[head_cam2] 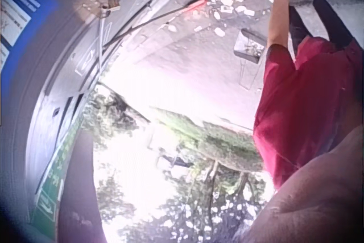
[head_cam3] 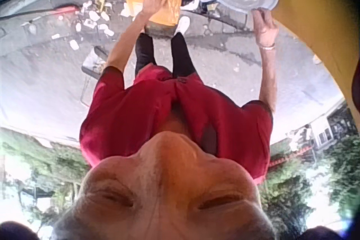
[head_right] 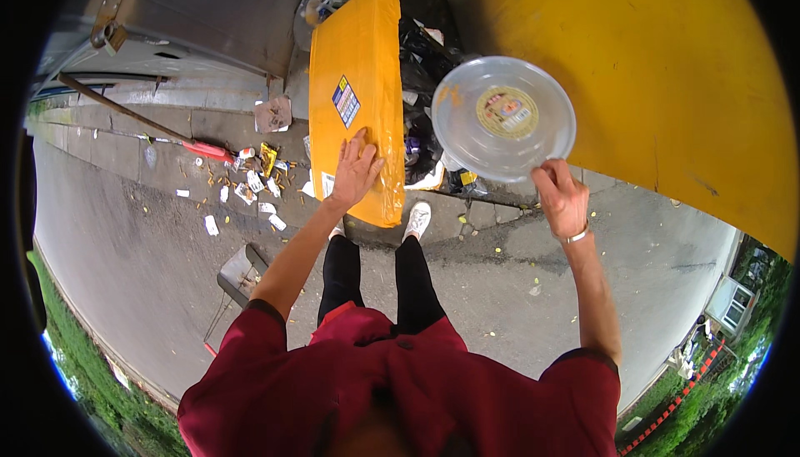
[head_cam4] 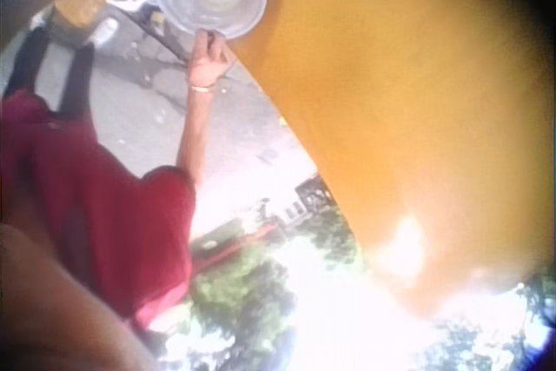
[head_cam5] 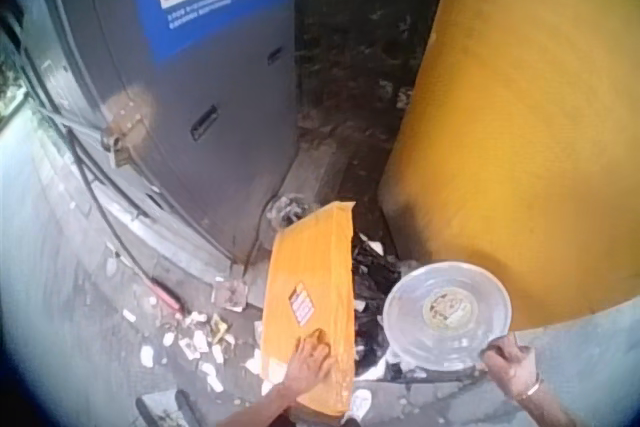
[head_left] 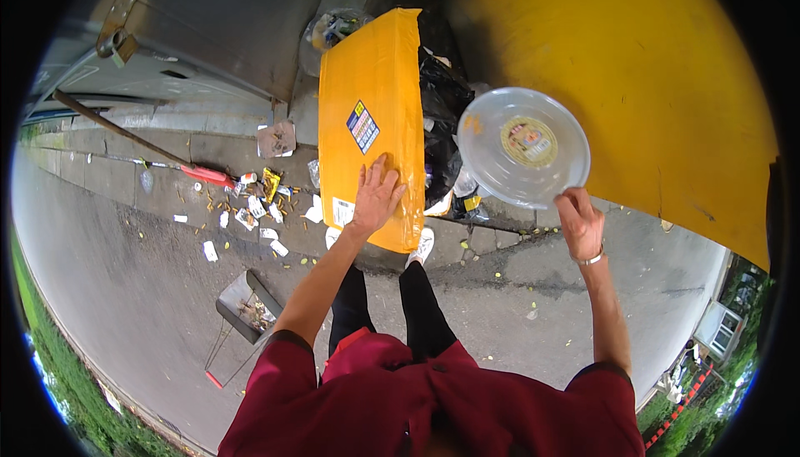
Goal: The person sweeps scattered litter into a dustpan using a broom, then deposits the collected debris into a nearby recycling bin. They also pick up and place several plastic bags and a cardboard box into the bin, continuing to sweep the remaining debris around the area.
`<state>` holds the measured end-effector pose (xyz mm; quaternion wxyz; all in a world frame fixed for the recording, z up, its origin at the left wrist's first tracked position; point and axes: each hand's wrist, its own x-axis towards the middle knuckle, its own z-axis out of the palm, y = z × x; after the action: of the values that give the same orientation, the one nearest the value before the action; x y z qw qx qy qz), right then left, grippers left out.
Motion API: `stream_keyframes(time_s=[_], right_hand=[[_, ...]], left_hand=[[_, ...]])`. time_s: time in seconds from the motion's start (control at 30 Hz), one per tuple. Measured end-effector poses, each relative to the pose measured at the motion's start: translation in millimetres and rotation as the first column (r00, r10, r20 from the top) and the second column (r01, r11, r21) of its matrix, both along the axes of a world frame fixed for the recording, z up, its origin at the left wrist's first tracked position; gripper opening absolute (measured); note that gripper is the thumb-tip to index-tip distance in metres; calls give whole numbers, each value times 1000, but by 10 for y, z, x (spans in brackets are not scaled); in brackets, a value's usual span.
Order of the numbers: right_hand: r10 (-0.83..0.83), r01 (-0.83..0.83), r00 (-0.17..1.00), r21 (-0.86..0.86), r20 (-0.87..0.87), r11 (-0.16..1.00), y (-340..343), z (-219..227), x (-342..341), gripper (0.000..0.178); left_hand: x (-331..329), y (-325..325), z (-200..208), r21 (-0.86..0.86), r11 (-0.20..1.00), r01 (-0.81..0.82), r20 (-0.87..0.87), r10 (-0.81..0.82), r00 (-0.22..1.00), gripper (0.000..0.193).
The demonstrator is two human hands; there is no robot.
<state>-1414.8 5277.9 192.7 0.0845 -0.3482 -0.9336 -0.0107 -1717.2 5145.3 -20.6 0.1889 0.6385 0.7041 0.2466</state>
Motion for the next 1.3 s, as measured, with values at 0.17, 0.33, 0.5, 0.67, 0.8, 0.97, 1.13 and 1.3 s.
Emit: stream_keyframes(time_s=[0.17, 0.33, 0.5, 0.67, 0.8, 0.97, 1.13, 1.3], right_hand=[[-239, 232, 968, -88, -72, 969, -214, -29, 334, 18], [-423, 399, 904, -245, -54, 884, -285, -34, 361, 14], [-462, 426, 885, -308, -53, 851, -249, -44, 355, 19], [-501, 454, 865, -395, -20, 799, -218, -209, 526, 21], [-546, 497, 837, -463, 34, 734, -207, -346, 690, 19], [-648, 592, 752, -552, 116, 588, -443, -683, 957, 16], [-689, 635, 705, -580, 166, 510, -827, -1001, 1361, 13], [-718, 645, 683, -571, 133, 508, -1127, -1137, 1860, 12]], left_hand=[[135, 630, -560, 208, 966, -154, 311, 84, 947, 23], [461, 1253, -788, 152, 972, -179, 99, 165, 981, 62], [810, 1367, -1257, -32, 997, -64, -81, 61, 995, 68], [992, 1467, -1618, -99, 995, -25, -161, 8, 987, 68], [1059, 1528, -1800, -104, 994, -36, -231, 11, 973, 68], [1194, 1670, -2106, -57, 998, -20, -356, -2, 934, 66], [1270, 1708, -2242, -32, 999, -32, -440, 15, 898, 62], [1139, 1604, -2039, 65, 998, -11, -384, 35, 922, 59]])
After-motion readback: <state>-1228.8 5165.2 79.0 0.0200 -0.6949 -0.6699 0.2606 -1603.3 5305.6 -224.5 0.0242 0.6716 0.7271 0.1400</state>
